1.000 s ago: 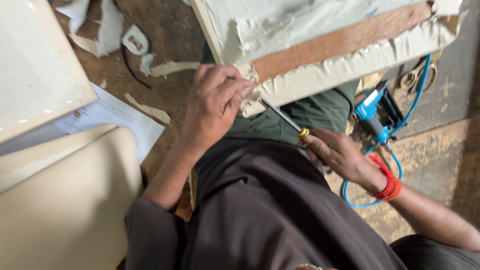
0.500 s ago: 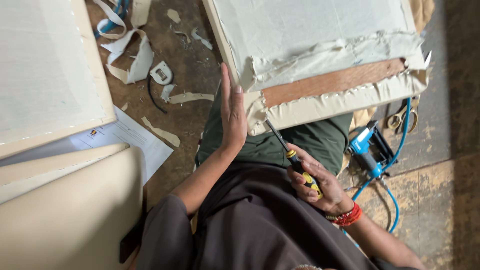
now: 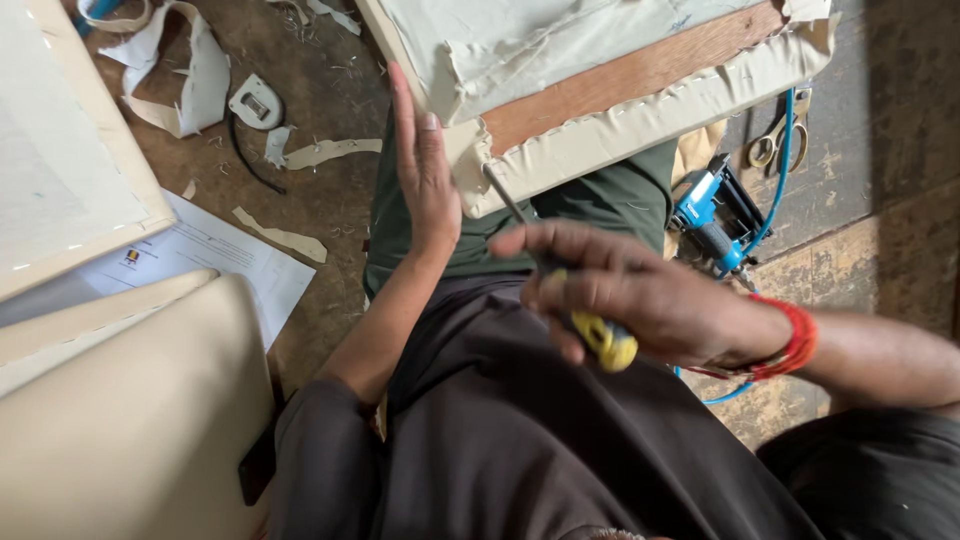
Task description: The person removes old fabric and staples from a wooden frame using a screwdriver, scissors, and pliers. They pry up staples, cut away fabric strips, and pull out remaining staples while working on the frame resting on their lap.
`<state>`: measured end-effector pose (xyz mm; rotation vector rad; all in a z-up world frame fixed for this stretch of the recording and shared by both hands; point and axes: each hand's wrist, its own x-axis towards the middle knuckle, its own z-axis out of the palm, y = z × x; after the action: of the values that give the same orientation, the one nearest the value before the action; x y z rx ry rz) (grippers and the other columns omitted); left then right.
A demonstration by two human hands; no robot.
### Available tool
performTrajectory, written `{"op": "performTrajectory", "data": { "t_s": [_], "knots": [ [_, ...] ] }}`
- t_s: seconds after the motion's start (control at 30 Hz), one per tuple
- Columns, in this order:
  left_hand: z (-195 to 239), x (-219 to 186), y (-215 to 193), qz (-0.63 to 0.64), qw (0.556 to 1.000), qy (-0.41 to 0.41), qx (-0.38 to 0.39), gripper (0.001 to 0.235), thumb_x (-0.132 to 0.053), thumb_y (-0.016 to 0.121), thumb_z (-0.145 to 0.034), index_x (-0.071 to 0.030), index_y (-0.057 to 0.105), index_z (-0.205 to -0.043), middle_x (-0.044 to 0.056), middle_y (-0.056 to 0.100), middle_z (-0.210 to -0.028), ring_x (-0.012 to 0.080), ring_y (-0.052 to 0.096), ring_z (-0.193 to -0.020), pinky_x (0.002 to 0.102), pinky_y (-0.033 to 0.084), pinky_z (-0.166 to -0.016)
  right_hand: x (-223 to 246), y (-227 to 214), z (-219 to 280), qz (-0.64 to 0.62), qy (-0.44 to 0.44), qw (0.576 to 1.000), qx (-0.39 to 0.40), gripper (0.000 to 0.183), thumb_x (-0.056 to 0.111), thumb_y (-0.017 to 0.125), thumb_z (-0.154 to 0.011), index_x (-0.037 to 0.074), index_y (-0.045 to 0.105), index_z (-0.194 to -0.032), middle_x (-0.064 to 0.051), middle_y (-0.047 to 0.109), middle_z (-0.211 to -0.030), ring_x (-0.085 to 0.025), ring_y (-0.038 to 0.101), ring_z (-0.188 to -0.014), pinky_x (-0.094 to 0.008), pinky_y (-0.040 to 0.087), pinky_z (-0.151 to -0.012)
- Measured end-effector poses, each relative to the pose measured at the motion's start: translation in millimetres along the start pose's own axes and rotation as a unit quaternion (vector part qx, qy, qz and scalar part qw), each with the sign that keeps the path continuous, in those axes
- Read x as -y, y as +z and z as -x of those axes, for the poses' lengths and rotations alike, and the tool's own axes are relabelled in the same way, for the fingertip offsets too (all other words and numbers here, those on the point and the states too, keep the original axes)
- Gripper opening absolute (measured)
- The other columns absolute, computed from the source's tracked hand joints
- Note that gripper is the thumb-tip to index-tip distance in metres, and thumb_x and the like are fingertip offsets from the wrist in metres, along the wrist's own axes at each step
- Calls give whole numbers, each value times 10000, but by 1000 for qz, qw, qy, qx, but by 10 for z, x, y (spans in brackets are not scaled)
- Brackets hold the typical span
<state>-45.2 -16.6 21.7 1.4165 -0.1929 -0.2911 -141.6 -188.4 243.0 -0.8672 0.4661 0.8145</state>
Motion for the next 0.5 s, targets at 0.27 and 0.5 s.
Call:
{"op": "performTrajectory", "data": {
  "t_s": [0.27, 0.5],
  "knots": [
    [-72, -596, -224, -317, 924, 203, 61, 350, -425, 565, -1086, -95, 659, -1159, 88, 501, -1269, 240, 499, -1199, 400, 447, -1012, -573, -53, -93, 715, -52, 681, -151, 526, 248, 678, -922, 163, 554, -1426, -191, 602, -956, -343, 657, -575, -452, 525, -476],
    [-235, -1002, -225, -449, 851, 205, 178, 565, -536, 902, -824, -82, 594, -960, 65, 503, -1051, 243, 500, -994, 396, 456, -879, -633, -4, 17, 635, -125, 750, -136, 581, 319, 746, -840, 160, 582, -1374, -219, 605, -1046, -387, 652, -574, -486, 534, -497]
  ]
}}
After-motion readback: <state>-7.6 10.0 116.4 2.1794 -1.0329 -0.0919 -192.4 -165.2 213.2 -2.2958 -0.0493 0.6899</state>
